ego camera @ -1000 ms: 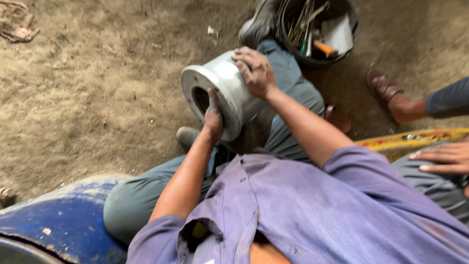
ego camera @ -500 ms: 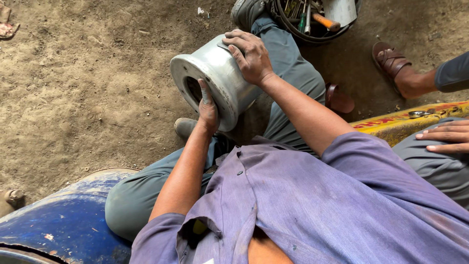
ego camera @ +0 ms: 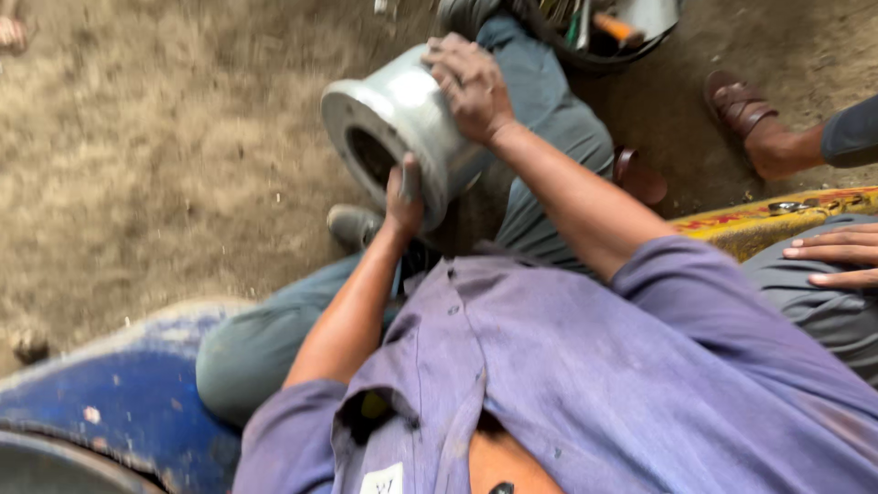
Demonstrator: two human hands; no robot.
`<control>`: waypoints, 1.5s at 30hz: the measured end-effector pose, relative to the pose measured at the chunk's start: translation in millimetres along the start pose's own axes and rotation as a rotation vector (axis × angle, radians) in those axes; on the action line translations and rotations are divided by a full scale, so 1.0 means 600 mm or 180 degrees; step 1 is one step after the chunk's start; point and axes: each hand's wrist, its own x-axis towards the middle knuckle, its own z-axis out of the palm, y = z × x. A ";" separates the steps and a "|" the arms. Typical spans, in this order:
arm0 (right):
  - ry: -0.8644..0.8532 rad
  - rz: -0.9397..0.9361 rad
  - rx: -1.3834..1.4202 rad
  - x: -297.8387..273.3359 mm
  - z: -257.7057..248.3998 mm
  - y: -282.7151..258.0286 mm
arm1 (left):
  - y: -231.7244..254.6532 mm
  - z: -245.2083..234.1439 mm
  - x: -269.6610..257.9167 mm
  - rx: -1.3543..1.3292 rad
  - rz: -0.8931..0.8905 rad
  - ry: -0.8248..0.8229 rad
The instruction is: The person sands the surface and edges of a cylindrical metal part with a piece of sandpaper while sitting on the ground, periodically turning the part over.
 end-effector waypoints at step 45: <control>0.0204 -0.0127 0.0726 -0.054 -0.040 -0.122 | 0.120 -0.038 0.027 -0.0541 -0.0574 -0.0175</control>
